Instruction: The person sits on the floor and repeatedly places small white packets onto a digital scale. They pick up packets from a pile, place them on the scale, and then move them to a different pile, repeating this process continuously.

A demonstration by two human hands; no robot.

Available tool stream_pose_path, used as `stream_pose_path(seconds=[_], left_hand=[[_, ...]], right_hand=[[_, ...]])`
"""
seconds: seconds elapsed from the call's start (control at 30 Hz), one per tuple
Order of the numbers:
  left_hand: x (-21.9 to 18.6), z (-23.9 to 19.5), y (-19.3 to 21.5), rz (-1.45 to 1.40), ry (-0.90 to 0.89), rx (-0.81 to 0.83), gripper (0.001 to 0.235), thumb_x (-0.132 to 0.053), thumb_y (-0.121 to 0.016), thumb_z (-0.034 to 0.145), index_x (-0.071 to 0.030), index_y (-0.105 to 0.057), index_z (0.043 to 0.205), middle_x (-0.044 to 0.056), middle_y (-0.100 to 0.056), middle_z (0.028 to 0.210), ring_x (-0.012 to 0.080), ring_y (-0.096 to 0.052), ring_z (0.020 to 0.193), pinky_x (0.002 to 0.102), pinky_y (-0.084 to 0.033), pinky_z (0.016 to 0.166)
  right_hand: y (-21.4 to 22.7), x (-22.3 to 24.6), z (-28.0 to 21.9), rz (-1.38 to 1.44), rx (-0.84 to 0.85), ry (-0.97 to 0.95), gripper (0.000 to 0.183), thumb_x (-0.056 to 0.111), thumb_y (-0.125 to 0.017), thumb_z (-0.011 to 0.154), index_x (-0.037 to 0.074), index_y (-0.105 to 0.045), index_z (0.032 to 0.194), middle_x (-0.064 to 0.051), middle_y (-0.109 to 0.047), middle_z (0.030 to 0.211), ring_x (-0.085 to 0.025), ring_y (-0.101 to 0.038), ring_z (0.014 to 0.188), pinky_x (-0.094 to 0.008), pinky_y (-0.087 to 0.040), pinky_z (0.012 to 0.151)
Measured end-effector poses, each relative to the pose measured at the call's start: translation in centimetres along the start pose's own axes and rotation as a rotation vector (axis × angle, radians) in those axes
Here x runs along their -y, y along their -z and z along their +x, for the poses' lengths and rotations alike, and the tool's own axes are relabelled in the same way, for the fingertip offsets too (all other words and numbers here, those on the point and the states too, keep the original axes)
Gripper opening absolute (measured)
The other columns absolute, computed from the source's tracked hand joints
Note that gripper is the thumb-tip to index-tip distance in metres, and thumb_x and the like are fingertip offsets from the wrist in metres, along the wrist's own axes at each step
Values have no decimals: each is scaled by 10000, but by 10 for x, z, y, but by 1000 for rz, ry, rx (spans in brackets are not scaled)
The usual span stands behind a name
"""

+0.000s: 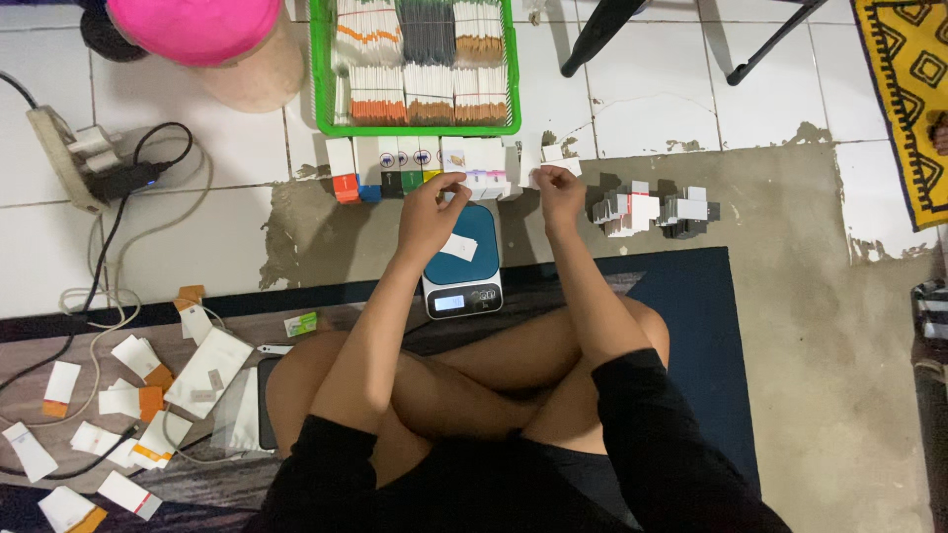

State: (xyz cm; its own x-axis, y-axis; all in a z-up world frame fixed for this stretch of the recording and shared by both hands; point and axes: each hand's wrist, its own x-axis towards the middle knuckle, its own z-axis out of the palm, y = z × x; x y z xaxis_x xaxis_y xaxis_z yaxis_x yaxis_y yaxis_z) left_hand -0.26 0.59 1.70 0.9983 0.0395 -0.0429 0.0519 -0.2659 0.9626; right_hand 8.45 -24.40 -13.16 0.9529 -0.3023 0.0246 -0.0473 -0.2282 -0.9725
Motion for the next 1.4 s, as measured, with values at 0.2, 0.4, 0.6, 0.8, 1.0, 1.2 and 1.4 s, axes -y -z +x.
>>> stream_pose_path(seconds=[0.2, 0.4, 0.6, 0.8, 1.0, 1.2, 1.4], left_hand=[[3, 4, -1, 33, 73, 19, 292, -274, -639, 947, -118, -676, 1191, 108, -700, 1070, 271, -673, 950, 405, -559, 844], [1, -1, 0, 9, 27, 1, 287, -253, -632, 947, -106, -675, 1190, 148, -703, 1055, 384, -666, 972, 464, -554, 853], [10, 3, -3, 39, 50, 25, 282, -271, -619, 960, -139, -663, 1205, 116, -695, 1091, 353, -662, 1005, 467, -554, 864], [-6, -2, 1, 15, 22, -12, 256, -217, -640, 931, -90, -677, 1150, 160, -694, 1061, 397, -655, 1009, 474, -567, 834], [10, 5, -5, 84, -11, -22, 160, -238, -667, 929, -98, -735, 970, 95, -709, 950, 259, -683, 892, 351, -594, 722], [7, 3, -3, 56, -61, -3, 185, -216, -674, 933, -41, -710, 887, 164, -649, 807, 281, -673, 801, 345, -567, 597], [5, 5, -5, 42, -31, -23, 200, -263, -684, 917, -76, -715, 852, 106, -616, 745, 204, -639, 706, 315, -529, 553]], right_hand=[[-12, 66, -51, 33, 332, 3, 78, 38, -657, 905, 69, -725, 885, -115, -690, 826, -184, -596, 710, -309, -491, 643], [-45, 41, -76, -135, 630, 267, 98, 80, -808, 778, 72, -747, 855, -120, -727, 808, -190, -635, 676, -312, -467, 583], [-36, 73, -90, -448, 657, 383, 160, 95, -765, 775, 104, -753, 934, -177, -719, 903, -420, -689, 819, -477, -550, 706], [-17, 60, -44, -443, 144, 107, 51, 139, -703, 932, 98, -721, 957, -73, -705, 860, -189, -655, 713, -298, -497, 643], [-11, 37, 4, -628, 131, 71, 218, 271, -766, 876, 86, -744, 989, -82, -730, 844, -217, -716, 769, -309, -545, 604], [-26, 27, 10, -711, 189, 0, 276, 290, -801, 845, 58, -741, 984, -102, -726, 833, -264, -727, 801, -357, -560, 634], [-26, 8, 17, -666, 207, -78, 359, 312, -833, 806, 30, -729, 1003, -140, -722, 867, -304, -719, 843, -393, -579, 669]])
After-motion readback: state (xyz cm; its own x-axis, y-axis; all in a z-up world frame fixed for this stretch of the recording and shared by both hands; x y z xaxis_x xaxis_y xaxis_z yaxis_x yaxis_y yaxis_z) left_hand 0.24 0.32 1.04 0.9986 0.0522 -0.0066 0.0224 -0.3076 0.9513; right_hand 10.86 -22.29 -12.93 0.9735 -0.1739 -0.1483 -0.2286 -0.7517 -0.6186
